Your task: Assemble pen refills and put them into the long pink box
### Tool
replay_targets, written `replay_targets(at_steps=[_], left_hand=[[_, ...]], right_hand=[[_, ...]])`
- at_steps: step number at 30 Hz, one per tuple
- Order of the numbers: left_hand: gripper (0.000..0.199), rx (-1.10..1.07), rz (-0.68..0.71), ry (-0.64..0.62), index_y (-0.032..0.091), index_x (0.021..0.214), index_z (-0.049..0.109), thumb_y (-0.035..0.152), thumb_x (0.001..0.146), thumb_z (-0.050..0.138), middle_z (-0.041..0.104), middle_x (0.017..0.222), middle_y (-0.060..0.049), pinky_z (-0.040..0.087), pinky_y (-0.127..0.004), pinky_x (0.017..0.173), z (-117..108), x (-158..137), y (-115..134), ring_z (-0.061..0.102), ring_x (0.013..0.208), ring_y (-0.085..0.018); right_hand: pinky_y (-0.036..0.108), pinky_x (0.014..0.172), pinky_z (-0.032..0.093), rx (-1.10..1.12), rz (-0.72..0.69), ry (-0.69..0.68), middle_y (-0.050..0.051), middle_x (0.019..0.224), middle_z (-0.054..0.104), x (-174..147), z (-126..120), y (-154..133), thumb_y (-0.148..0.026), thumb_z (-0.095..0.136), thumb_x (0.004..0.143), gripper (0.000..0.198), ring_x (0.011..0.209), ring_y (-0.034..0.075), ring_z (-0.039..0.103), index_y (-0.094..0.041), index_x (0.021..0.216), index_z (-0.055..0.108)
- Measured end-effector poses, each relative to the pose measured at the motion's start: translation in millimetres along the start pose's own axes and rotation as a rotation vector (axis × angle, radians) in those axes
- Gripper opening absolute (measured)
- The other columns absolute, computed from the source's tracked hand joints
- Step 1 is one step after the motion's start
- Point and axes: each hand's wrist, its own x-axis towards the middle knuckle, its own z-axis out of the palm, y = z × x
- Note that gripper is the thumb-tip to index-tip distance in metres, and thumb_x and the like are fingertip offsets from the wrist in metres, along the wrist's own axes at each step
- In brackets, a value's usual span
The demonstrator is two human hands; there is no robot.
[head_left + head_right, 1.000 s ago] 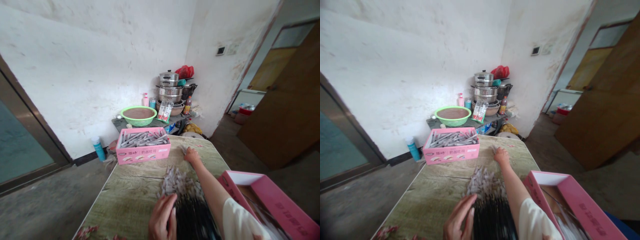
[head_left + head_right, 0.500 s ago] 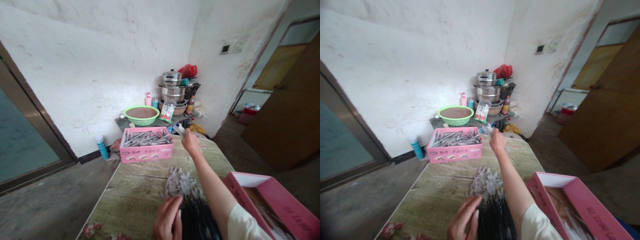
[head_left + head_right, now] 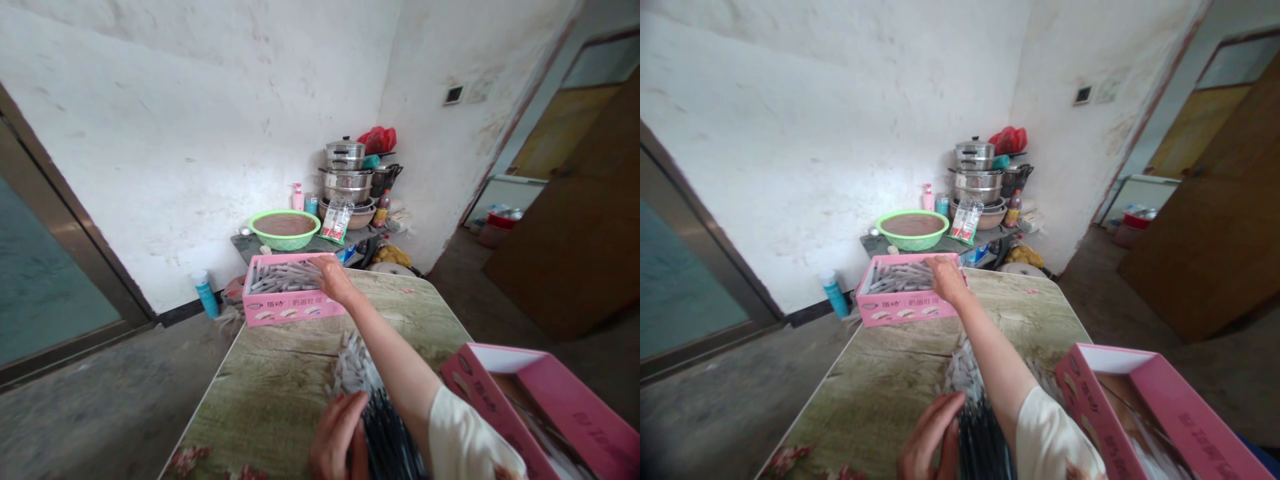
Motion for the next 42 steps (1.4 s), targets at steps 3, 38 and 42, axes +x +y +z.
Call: replay_targets(at_steps=[3, 38, 42], left_hand=[[0.033, -0.043, -0.019, -0.027, 0.024, 0.114, 0.065, 0.015, 0.087, 0.048, 0.071, 0.104, -0.006, 0.054, -0.028, 0.086, -2.4, 4.1, 5.8, 0.066, 0.098, -0.018], [0.044, 0.181, -0.316, -0.238, 0.012, 0.121, 0.056, 0.017, 0.077, 0.053, 0.061, 0.113, -0.015, 0.05, -0.04, 0.083, -4.4, 17.1, -32.1, 0.06, 0.097, -0.026], [0.04, 0.317, -0.312, -0.386, 0.01, 0.117, 0.059, 0.019, 0.078, 0.053, 0.065, 0.105, -0.014, 0.046, -0.039, 0.087, -3.2, 24.8, -37.6, 0.06, 0.096, -0.026]], right_hand=[[0.031, 0.089, 0.037, -0.001, 0.062, 0.039, 0.01, 0.103, 0.063, -27.1, 0.9, 3.4, -0.009, 0.041, 0.086, 0.03, 0.102, 0.022, 0.053, -0.016, 0.109, 0.06], [0.033, 0.098, 0.039, 0.17, 0.184, 0.156, 0.012, 0.136, 0.048, -106.5, -5.5, -34.2, -0.01, 0.044, 0.085, 0.047, 0.121, 0.023, 0.046, -0.016, 0.131, 0.049], [0.03, 0.093, 0.045, 0.247, 0.31, 0.258, 0.01, 0.123, 0.059, -184.0, -38.1, -61.7, -0.016, 0.036, 0.091, 0.041, 0.11, 0.019, 0.057, -0.018, 0.13, 0.049]])
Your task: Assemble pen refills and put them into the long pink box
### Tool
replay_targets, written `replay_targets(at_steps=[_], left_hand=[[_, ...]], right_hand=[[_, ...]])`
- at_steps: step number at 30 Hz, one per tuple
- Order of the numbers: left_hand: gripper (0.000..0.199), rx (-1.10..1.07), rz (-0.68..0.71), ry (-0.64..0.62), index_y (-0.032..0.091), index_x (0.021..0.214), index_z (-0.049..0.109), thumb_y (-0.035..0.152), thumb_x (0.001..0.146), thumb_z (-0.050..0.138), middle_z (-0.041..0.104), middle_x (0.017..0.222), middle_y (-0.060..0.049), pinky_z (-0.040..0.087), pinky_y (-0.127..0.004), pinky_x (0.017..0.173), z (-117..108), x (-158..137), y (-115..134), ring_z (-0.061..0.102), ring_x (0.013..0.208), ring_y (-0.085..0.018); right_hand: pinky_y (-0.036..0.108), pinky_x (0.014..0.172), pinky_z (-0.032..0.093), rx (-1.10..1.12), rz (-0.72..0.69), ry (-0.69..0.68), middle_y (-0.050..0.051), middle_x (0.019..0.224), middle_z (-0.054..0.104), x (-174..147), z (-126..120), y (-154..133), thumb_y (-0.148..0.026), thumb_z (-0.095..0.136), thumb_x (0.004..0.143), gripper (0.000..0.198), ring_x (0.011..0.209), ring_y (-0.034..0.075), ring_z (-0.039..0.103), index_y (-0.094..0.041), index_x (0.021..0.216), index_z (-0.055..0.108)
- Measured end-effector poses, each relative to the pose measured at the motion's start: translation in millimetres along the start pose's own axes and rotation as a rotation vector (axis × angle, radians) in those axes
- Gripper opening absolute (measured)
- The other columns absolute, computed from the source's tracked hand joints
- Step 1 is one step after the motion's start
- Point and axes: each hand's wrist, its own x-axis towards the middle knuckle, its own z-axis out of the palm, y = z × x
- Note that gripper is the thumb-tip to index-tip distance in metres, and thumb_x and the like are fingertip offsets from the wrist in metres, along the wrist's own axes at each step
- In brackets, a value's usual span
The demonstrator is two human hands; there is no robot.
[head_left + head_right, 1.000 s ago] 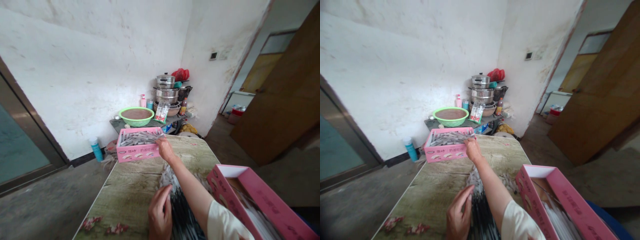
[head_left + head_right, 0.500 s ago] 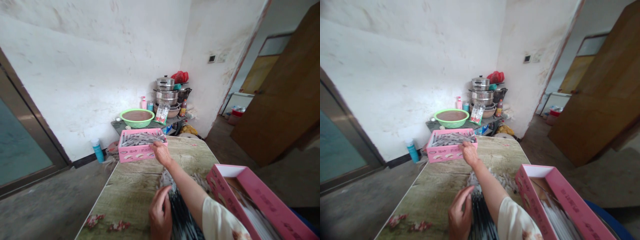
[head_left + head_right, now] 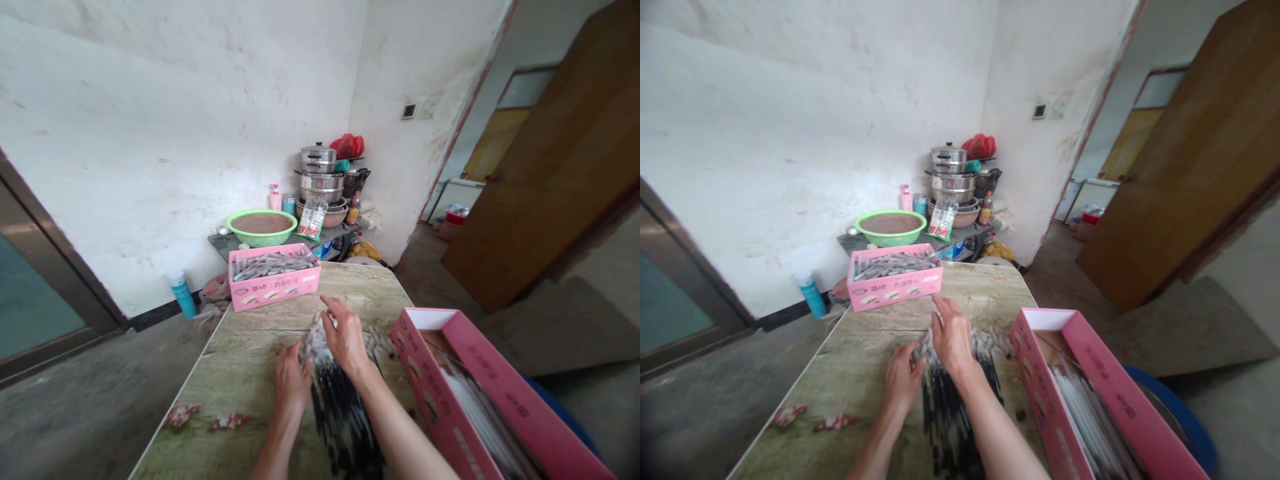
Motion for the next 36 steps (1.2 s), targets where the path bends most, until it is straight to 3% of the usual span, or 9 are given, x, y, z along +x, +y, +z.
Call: replay_targets(at_steps=[4, 8, 13, 16, 19, 24, 31, 36], left_hand=[[0.034, 0.045, -0.052, -0.128, 0.012, 0.112, 0.062, 0.016, 0.079, 0.054, 0.067, 0.102, -0.011, 0.045, -0.032, 0.086, 0.6, 11.4, 9.3, 0.062, 0.095, -0.022], [0.032, 0.037, -0.048, -0.158, 0.014, 0.111, 0.063, 0.016, 0.08, 0.056, 0.069, 0.101, -0.01, 0.044, -0.03, 0.085, 9.6, 19.6, 18.0, 0.063, 0.094, -0.021], [0.033, 0.013, -0.024, -0.136, 0.011, 0.11, 0.063, 0.014, 0.079, 0.056, 0.069, 0.102, -0.013, 0.045, -0.03, 0.083, 12.3, 22.2, 22.2, 0.064, 0.092, -0.021], [0.037, -0.01, 0.001, -0.079, 0.011, 0.117, 0.059, 0.015, 0.081, 0.051, 0.065, 0.113, -0.013, 0.046, -0.032, 0.088, 5.5, 12.0, 26.5, 0.062, 0.1, -0.022], [0.038, -0.095, 0.101, 0.038, 0.014, 0.121, 0.056, 0.016, 0.084, 0.046, 0.061, 0.121, -0.011, 0.045, -0.033, 0.093, 0.0, -8.4, 32.5, 0.058, 0.108, -0.022], [0.038, -0.153, 0.208, 0.106, 0.017, 0.122, 0.056, 0.018, 0.087, 0.04, 0.059, 0.123, -0.009, 0.042, -0.037, 0.1, -1.1, -38.0, 35.7, 0.054, 0.114, -0.023], [0.038, -0.189, 0.202, 0.105, 0.018, 0.121, 0.057, 0.02, 0.089, 0.037, 0.06, 0.121, -0.009, 0.04, -0.037, 0.102, -1.0, -41.4, 29.3, 0.053, 0.116, -0.021], [0.036, -0.234, 0.234, 0.162, 0.017, 0.118, 0.06, 0.017, 0.087, 0.041, 0.062, 0.117, -0.01, 0.043, -0.037, 0.099, 0.9, -39.5, 24.8, 0.056, 0.111, -0.023]], right_hand=[[0.032, 0.084, 0.05, 0.161, 0.2, 0.044, 0.008, 0.105, 0.069, -75.0, -41.3, -4.7, -0.023, 0.041, 0.091, 0.032, 0.095, 0.022, 0.065, -0.022, 0.116, 0.061], [0.034, 0.08, 0.053, 0.11, 0.333, 0.03, 0.008, 0.1, 0.072, -126.0, -82.4, 4.3, -0.031, 0.043, 0.089, 0.03, 0.092, 0.025, 0.067, -0.024, 0.106, 0.067], [0.032, 0.076, 0.053, -0.149, 0.555, 0.087, 0.008, 0.1, 0.073, -151.7, -151.4, 48.7, -0.038, 0.044, 0.087, 0.033, 0.088, 0.025, 0.068, -0.027, 0.106, 0.067], [0.032, 0.072, 0.051, -0.443, 0.659, -0.07, 0.009, 0.093, 0.074, -158.0, -181.1, 91.6, -0.033, 0.045, 0.085, 0.032, 0.086, 0.026, 0.068, -0.026, 0.108, 0.067], [0.034, 0.075, 0.049, -0.623, 0.633, -0.302, 0.015, 0.094, 0.072, -165.6, -186.7, 128.4, -0.026, 0.054, 0.081, 0.028, 0.091, 0.03, 0.066, -0.019, 0.105, 0.067], [0.033, 0.087, 0.044, -0.591, 0.53, -0.438, 0.013, 0.1, 0.07, -175.8, -169.2, 151.5, -0.029, 0.062, 0.08, 0.017, 0.1, 0.029, 0.063, -0.019, 0.093, 0.068], [0.032, 0.089, 0.042, -0.564, 0.542, -0.464, 0.014, 0.109, 0.068, -172.0, -161.8, 159.8, -0.024, 0.063, 0.078, 0.028, 0.107, 0.028, 0.06, -0.017, 0.104, 0.066], [0.03, 0.081, 0.044, -0.543, 0.569, -0.459, 0.015, 0.105, 0.069, -167.7, -163.2, 159.6, -0.023, 0.063, 0.074, 0.038, 0.1, 0.028, 0.063, -0.012, 0.11, 0.065]])
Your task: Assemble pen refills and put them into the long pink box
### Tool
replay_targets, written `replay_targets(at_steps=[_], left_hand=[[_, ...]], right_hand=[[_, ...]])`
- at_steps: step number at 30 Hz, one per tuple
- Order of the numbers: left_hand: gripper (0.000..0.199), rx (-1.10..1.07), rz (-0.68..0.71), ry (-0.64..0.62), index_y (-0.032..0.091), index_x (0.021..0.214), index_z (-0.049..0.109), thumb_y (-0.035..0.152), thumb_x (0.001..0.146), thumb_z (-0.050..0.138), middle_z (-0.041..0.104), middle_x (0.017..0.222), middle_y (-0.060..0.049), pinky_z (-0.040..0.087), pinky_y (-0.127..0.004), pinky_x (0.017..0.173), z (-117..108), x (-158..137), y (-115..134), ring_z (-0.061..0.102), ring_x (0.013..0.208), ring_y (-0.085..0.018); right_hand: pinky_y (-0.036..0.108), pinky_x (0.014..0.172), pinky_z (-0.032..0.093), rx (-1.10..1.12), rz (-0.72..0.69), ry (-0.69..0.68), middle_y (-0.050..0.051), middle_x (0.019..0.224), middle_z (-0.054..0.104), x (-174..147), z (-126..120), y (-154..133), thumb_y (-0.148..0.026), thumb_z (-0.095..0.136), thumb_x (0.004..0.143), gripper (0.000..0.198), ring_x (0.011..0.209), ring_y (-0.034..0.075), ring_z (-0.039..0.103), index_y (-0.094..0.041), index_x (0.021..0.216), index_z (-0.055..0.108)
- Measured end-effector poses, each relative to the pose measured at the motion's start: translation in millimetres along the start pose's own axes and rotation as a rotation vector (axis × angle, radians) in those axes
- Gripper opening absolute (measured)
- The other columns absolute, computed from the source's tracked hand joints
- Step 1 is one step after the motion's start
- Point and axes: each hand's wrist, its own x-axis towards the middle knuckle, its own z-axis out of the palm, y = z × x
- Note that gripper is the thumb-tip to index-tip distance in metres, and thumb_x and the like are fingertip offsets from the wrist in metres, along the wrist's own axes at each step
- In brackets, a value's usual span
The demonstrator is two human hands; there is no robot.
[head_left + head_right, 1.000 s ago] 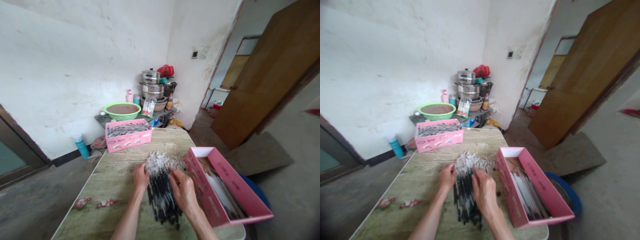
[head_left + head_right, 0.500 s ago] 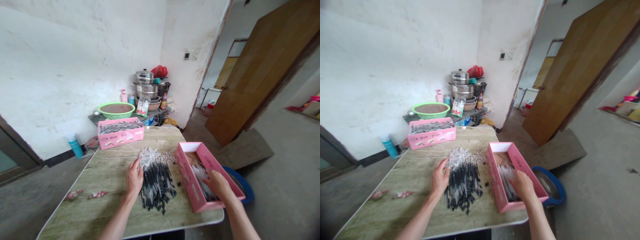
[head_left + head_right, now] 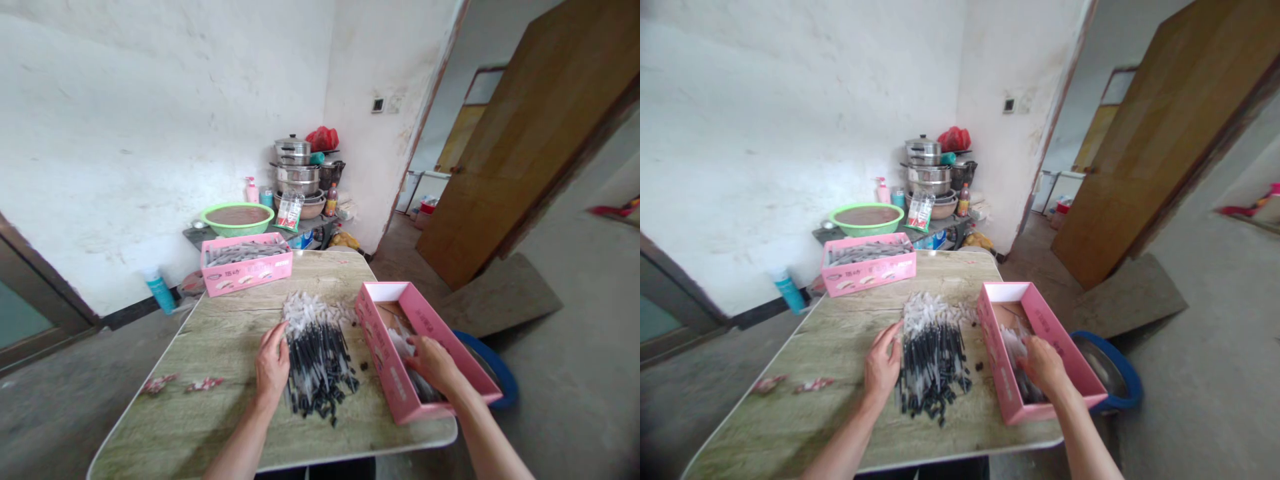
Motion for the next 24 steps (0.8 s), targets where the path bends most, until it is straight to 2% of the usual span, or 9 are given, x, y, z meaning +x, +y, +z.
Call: replay_targets(at_steps=[2, 6, 8, 12, 15, 18, 20, 24], left_hand=[[0.037, -0.01, 0.001, 0.022, 0.017, 0.117, 0.061, 0.016, 0.086, 0.042, 0.063, 0.116, -0.01, 0.044, -0.037, 0.097, -0.3, 0.7, -1.1, 0.057, 0.11, -0.023], [0.037, -0.035, -0.036, 0.043, 0.019, 0.115, 0.063, 0.013, 0.084, 0.044, 0.064, 0.114, -0.009, 0.045, -0.037, 0.096, -0.8, 2.1, -0.9, 0.058, 0.108, -0.024], [0.037, -0.055, -0.047, 0.043, 0.019, 0.115, 0.063, 0.013, 0.084, 0.044, 0.065, 0.114, -0.009, 0.044, -0.038, 0.095, -1.0, 2.3, -0.2, 0.059, 0.107, -0.024], [0.035, -0.128, -0.077, 0.047, 0.018, 0.114, 0.064, 0.015, 0.085, 0.045, 0.066, 0.112, -0.011, 0.045, -0.038, 0.094, -3.3, 3.4, 3.2, 0.06, 0.105, -0.025], [0.03, -0.25, -0.13, 0.058, 0.019, 0.11, 0.067, 0.022, 0.085, 0.05, 0.067, 0.109, -0.01, 0.047, -0.036, 0.089, -6.8, 5.2, 12.9, 0.062, 0.101, -0.025], [0.027, -0.422, -0.243, -0.001, 0.019, 0.103, 0.071, 0.032, 0.083, 0.056, 0.07, 0.097, -0.01, 0.052, -0.032, 0.076, -9.8, 4.7, 34.3, 0.066, 0.084, -0.023], [0.032, -0.558, -0.337, -0.117, 0.017, 0.102, 0.071, 0.038, 0.083, 0.056, 0.071, 0.085, -0.009, 0.053, -0.028, 0.063, -11.0, 1.3, 53.6, 0.065, 0.068, -0.019], [0.04, -0.823, -0.459, -0.356, 0.012, 0.107, 0.068, 0.043, 0.082, 0.059, 0.069, 0.08, -0.01, 0.049, -0.023, 0.052, -13.4, -12.8, 86.0, 0.063, 0.063, -0.017]], right_hand=[[0.029, 0.075, 0.044, 0.011, 0.005, -0.001, 0.014, 0.099, 0.071, -0.8, -3.0, -1.9, -0.024, 0.064, 0.073, 0.034, 0.094, 0.027, 0.065, -0.013, 0.105, 0.067], [0.027, 0.063, 0.041, 0.027, 0.021, 0.006, 0.011, 0.079, 0.073, -5.4, -10.1, -6.6, -0.023, 0.061, 0.072, 0.013, 0.081, 0.025, 0.068, -0.017, 0.076, 0.072], [0.027, 0.06, 0.039, 0.031, 0.025, 0.017, 0.01, 0.073, 0.072, -8.8, -14.3, -8.5, -0.025, 0.058, 0.075, 0.015, 0.076, 0.025, 0.068, -0.019, 0.069, 0.07], [0.028, 0.058, 0.039, 0.024, 0.059, 0.076, 0.013, 0.076, 0.073, -18.3, -28.4, -12.1, -0.031, 0.047, 0.085, 0.029, 0.077, 0.027, 0.068, -0.019, 0.076, 0.071], [0.029, 0.058, 0.04, 0.064, 0.076, 0.216, 0.013, 0.077, 0.073, -30.5, -44.9, -23.3, -0.037, 0.04, 0.089, 0.035, 0.074, 0.027, 0.069, -0.02, 0.088, 0.071], [0.028, 0.057, 0.041, 0.207, 0.041, 0.369, 0.011, 0.073, 0.073, -46.7, -56.4, -53.6, -0.043, 0.037, 0.09, 0.04, 0.068, 0.026, 0.068, -0.02, 0.101, 0.067], [0.027, 0.056, 0.041, 0.32, -0.03, 0.386, 0.009, 0.071, 0.073, -57.4, -54.9, -84.6, -0.045, 0.037, 0.091, 0.041, 0.064, 0.024, 0.068, -0.019, 0.102, 0.066], [0.022, 0.054, 0.037, 0.446, -0.299, 0.152, 0.005, 0.067, 0.07, -72.4, -28.3, -149.3, -0.037, 0.033, 0.095, 0.036, 0.06, 0.018, 0.067, -0.021, 0.09, 0.065]])
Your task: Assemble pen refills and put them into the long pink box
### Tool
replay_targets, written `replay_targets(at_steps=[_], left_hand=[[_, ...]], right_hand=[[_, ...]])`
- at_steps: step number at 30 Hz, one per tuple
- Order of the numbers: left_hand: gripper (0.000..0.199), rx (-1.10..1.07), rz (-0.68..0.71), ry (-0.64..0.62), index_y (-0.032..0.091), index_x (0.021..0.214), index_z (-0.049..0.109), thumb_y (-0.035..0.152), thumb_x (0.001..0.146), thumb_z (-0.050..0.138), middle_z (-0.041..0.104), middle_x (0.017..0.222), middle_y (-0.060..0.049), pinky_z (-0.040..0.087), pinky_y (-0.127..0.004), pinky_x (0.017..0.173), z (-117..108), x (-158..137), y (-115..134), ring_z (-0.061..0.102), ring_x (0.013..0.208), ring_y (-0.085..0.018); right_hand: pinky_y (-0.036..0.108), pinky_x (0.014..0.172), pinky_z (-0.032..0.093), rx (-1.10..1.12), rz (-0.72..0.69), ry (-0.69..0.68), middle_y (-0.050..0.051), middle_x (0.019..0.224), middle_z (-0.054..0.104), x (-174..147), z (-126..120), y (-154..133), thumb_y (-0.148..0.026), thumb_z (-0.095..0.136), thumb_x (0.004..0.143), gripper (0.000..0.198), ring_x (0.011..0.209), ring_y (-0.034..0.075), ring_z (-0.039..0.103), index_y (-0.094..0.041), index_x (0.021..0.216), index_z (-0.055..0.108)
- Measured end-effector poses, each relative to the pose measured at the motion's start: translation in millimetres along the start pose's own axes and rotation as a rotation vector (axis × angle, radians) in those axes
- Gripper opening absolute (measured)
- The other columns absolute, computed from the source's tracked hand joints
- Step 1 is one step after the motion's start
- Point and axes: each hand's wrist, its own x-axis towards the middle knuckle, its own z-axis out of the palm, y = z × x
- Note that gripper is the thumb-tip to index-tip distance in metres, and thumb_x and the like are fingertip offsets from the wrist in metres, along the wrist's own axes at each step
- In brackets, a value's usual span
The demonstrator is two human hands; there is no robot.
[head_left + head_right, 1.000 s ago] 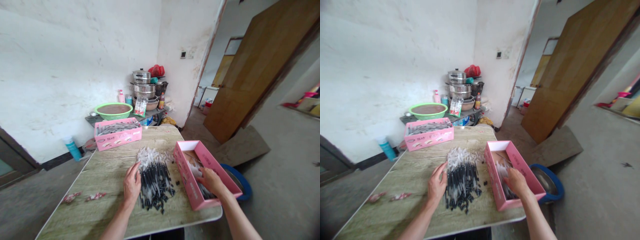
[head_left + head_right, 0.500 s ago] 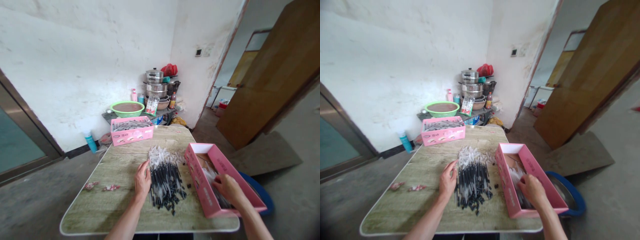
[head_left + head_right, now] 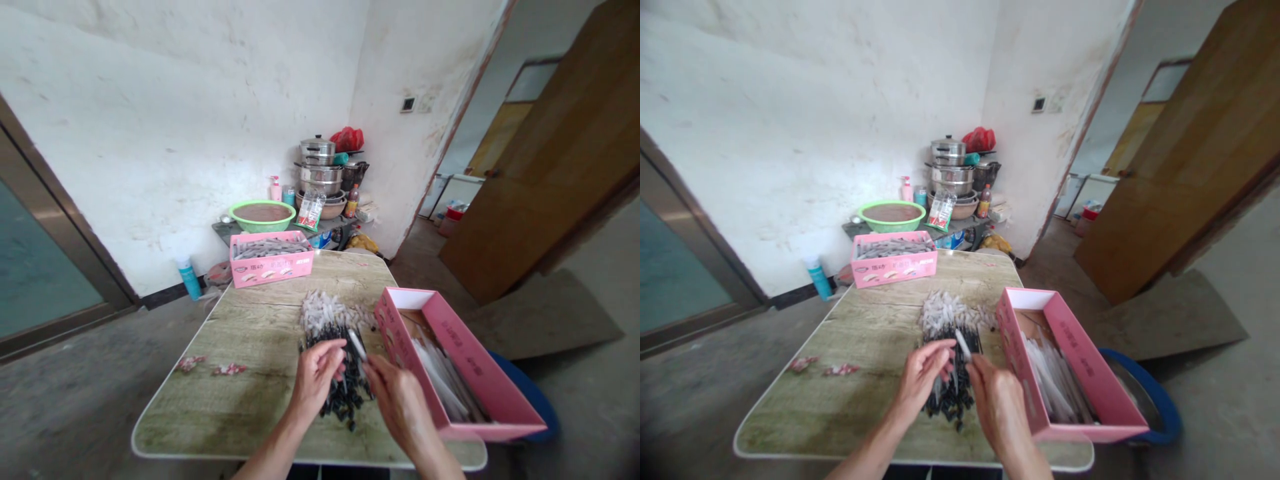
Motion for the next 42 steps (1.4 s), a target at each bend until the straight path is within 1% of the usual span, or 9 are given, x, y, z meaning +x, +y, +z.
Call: replay_targets(at_steps=[3, 7, 10, 14, 23, 33, 35, 37, 42], left_hand=[[0.039, -0.066, -0.098, -0.019, 0.011, 0.101, 0.069, 0.043, 0.078, 0.064, 0.068, 0.076, -0.008, 0.046, -0.02, 0.049, 3.0, -12.1, -1.8, 0.06, 0.061, -0.014], [0.035, -0.118, -0.157, 0.112, 0.011, 0.082, 0.066, 0.046, 0.078, 0.063, 0.067, 0.072, -0.007, 0.043, -0.018, 0.045, -14.0, -13.4, -12.6, 0.058, 0.057, -0.012], [0.038, -0.121, -0.164, 0.243, 0.013, 0.084, 0.06, 0.051, 0.079, 0.06, 0.068, 0.067, -0.006, 0.039, -0.017, 0.039, -31.5, -5.4, -19.1, 0.056, 0.048, -0.01], [0.041, -0.152, -0.145, 0.314, 0.015, 0.089, 0.055, 0.055, 0.079, 0.057, 0.066, 0.06, -0.003, 0.035, -0.016, 0.033, -45.2, 3.1, -24.0, 0.053, 0.039, -0.009], [0.046, -0.186, -0.155, 0.338, 0.016, 0.091, 0.055, 0.058, 0.074, 0.06, 0.065, 0.057, -0.001, 0.036, -0.017, 0.033, -46.7, 4.4, -24.0, 0.052, 0.036, -0.01], [0.044, -0.204, -0.153, 0.304, 0.016, 0.098, 0.055, 0.051, 0.075, 0.064, 0.066, 0.062, -0.002, 0.038, -0.017, 0.035, -46.4, 4.6, -23.3, 0.054, 0.04, -0.01], [0.044, -0.229, -0.147, 0.3, 0.015, 0.1, 0.055, 0.049, 0.075, 0.065, 0.067, 0.063, -0.003, 0.039, -0.016, 0.037, -47.0, 4.9, -22.3, 0.055, 0.042, -0.009], [0.045, -0.278, -0.15, 0.311, 0.014, 0.102, 0.056, 0.048, 0.075, 0.066, 0.068, 0.065, -0.004, 0.039, -0.016, 0.038, -49.4, 6.6, -22.1, 0.055, 0.043, -0.009], [0.043, -0.45, -0.213, 0.389, 0.013, 0.101, 0.06, 0.041, 0.07, 0.073, 0.069, 0.065, -0.004, 0.041, -0.015, 0.042, -58.8, 14.7, -24.1, 0.058, 0.046, -0.008]], right_hand=[[0.02, 0.053, 0.034, 0.019, -0.022, -0.094, 0.003, 0.068, 0.07, -3.4, 36.1, -16.2, -0.03, 0.034, 0.096, 0.033, 0.062, 0.016, 0.067, -0.023, 0.084, 0.064], [0.021, 0.053, 0.032, -0.002, -0.014, -0.145, 0.003, 0.069, 0.071, -8.3, 57.3, -13.7, -0.029, 0.038, 0.095, 0.03, 0.063, 0.016, 0.067, -0.023, 0.08, 0.063], [0.022, 0.055, 0.032, -0.037, 0.036, -0.122, 0.003, 0.067, 0.07, -7.6, 58.2, -1.8, -0.029, 0.04, 0.095, 0.029, 0.065, 0.017, 0.067, -0.022, 0.078, 0.063], [0.023, 0.056, 0.032, -0.109, 0.147, -0.087, 0.004, 0.069, 0.071, 0.8, 61.2, 13.5, -0.026, 0.049, 0.09, 0.019, 0.07, 0.019, 0.068, -0.022, 0.078, 0.063], [0.024, 0.054, 0.033, -0.242, 0.207, -0.112, 0.005, 0.069, 0.071, 13.4, 76.0, 5.6, -0.037, 0.055, 0.086, 0.021, 0.069, 0.02, 0.068, -0.021, 0.076, 0.062], [0.022, 0.055, 0.036, -0.219, 0.239, -0.108, 0.008, 0.07, 0.071, 14.9, 74.9, 4.0, -0.024, 0.046, 0.088, 0.021, 0.068, 0.018, 0.068, -0.019, 0.075, 0.062], [0.022, 0.055, 0.037, -0.137, 0.227, -0.076, 0.006, 0.067, 0.069, 11.8, 68.6, 2.2, -0.025, 0.043, 0.089, 0.024, 0.065, 0.018, 0.066, -0.018, 0.073, 0.06], [0.021, 0.053, 0.038, 0.078, 0.206, -0.079, 0.003, 0.061, 0.065, 5.3, 59.3, -0.7, -0.028, 0.043, 0.089, 0.026, 0.058, 0.016, 0.063, -0.018, 0.069, 0.056], [0.018, 0.039, 0.033, 0.601, 0.267, -0.269, -0.003, 0.049, 0.055, -19.5, 39.9, -9.8, -0.037, 0.048, 0.083, 0.027, 0.039, 0.01, 0.052, -0.018, 0.063, 0.05]])
